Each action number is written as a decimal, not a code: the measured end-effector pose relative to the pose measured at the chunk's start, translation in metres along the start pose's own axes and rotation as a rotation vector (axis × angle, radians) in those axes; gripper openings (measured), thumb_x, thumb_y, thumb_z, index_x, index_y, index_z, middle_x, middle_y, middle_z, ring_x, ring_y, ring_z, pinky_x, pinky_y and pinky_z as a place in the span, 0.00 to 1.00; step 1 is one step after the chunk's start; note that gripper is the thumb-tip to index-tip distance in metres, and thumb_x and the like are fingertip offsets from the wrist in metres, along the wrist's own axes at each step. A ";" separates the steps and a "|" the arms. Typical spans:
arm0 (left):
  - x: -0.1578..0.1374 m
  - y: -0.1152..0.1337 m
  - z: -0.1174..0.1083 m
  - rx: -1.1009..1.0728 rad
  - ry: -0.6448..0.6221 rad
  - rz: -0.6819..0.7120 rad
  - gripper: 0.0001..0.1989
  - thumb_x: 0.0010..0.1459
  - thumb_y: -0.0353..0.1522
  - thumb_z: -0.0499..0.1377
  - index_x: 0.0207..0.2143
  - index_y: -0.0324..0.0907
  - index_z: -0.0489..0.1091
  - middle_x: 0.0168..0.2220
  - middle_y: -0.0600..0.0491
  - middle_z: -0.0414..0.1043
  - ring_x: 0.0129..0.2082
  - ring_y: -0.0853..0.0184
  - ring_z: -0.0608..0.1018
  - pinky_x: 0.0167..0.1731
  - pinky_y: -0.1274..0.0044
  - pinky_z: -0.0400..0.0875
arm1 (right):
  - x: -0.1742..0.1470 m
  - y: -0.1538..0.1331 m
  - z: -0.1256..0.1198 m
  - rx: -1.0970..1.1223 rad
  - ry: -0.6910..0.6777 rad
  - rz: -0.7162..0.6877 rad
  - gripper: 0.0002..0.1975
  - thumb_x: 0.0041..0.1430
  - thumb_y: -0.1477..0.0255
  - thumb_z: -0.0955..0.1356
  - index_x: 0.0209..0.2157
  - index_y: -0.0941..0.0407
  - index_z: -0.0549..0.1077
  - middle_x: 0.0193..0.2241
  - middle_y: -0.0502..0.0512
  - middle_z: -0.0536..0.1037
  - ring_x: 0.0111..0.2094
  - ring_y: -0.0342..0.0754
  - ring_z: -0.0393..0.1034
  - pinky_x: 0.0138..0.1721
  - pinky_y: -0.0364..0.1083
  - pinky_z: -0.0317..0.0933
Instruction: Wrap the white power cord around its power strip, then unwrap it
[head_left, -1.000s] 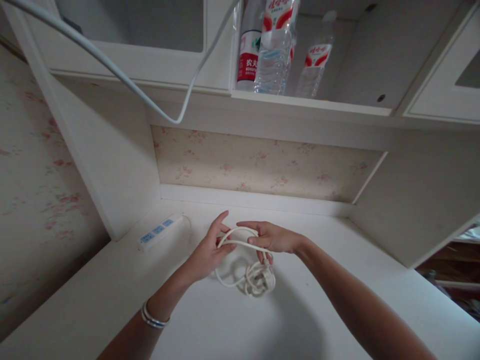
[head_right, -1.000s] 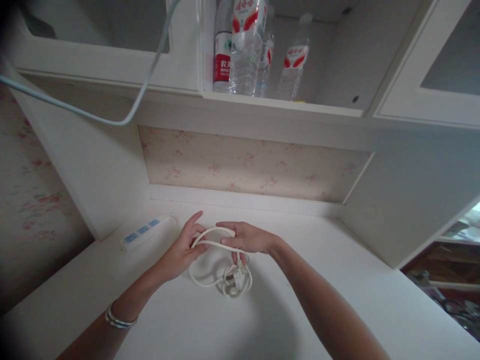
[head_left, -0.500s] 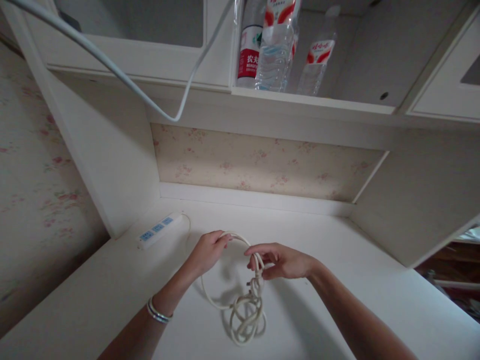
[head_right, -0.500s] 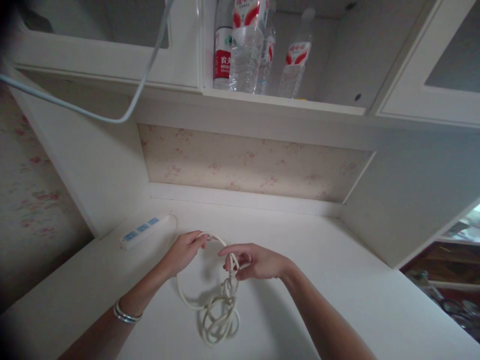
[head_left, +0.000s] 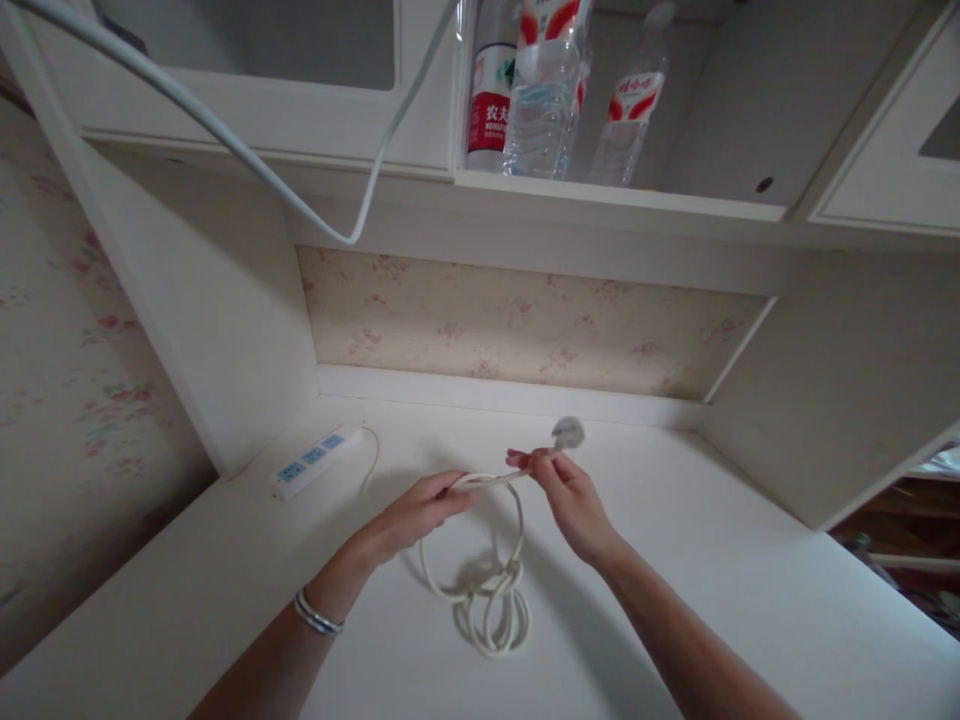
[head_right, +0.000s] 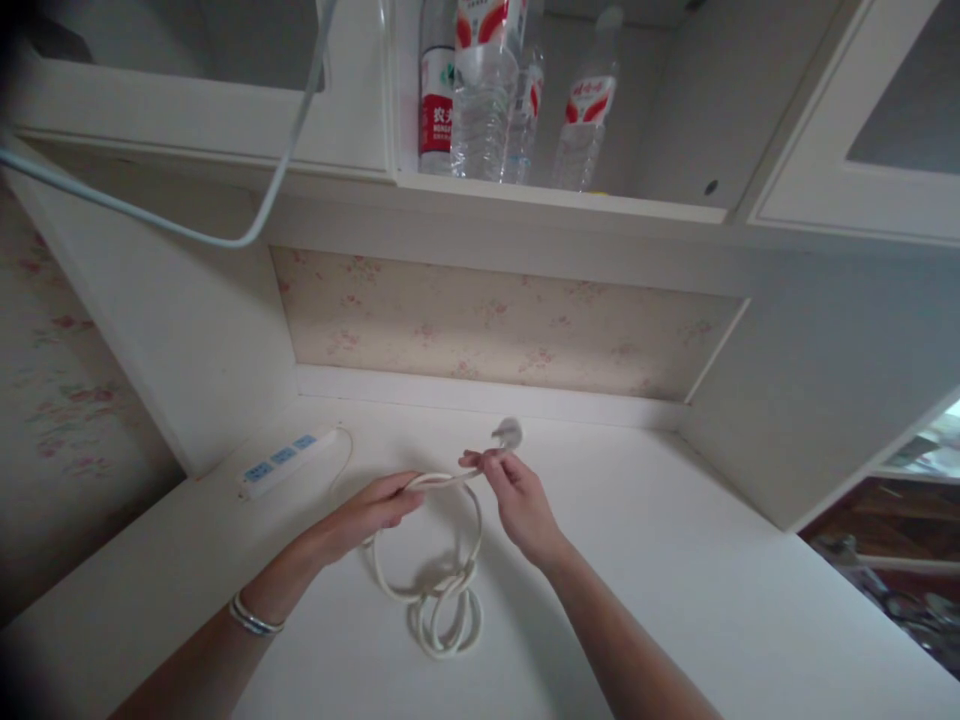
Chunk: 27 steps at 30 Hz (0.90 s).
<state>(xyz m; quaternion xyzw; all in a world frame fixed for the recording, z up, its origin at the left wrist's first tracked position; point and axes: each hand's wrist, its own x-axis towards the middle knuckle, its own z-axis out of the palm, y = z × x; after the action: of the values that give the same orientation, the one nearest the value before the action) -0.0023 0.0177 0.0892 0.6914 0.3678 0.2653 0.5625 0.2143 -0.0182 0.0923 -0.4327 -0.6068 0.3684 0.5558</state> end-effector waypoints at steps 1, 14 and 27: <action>-0.003 0.002 0.000 -0.008 -0.046 0.035 0.21 0.54 0.46 0.55 0.43 0.41 0.70 0.30 0.56 0.66 0.30 0.71 0.66 0.29 0.80 0.59 | 0.001 -0.003 0.001 0.146 0.065 0.038 0.14 0.61 0.58 0.62 0.33 0.54 0.69 0.34 0.54 0.75 0.42 0.49 0.69 0.50 0.53 0.58; 0.012 -0.038 -0.032 0.075 0.059 -0.011 0.27 0.58 0.50 0.46 0.41 0.38 0.71 0.36 0.51 0.70 0.35 0.66 0.68 0.37 0.76 0.61 | 0.002 -0.019 -0.046 0.608 0.324 0.123 0.13 0.56 0.60 0.68 0.27 0.54 0.63 0.17 0.40 0.50 0.17 0.37 0.48 0.21 0.39 0.57; -0.001 -0.039 -0.002 0.472 0.094 0.177 0.19 0.61 0.42 0.44 0.24 0.41 0.62 0.24 0.58 0.59 0.27 0.70 0.63 0.28 0.79 0.58 | 0.004 -0.013 -0.063 0.626 0.495 0.026 0.11 0.58 0.62 0.66 0.29 0.54 0.64 0.18 0.41 0.54 0.18 0.37 0.51 0.23 0.39 0.60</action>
<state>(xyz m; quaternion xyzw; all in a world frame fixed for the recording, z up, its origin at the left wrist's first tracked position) -0.0130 0.0217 0.0519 0.8199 0.3833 0.2524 0.3423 0.2751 -0.0208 0.1125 -0.3257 -0.3076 0.4270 0.7855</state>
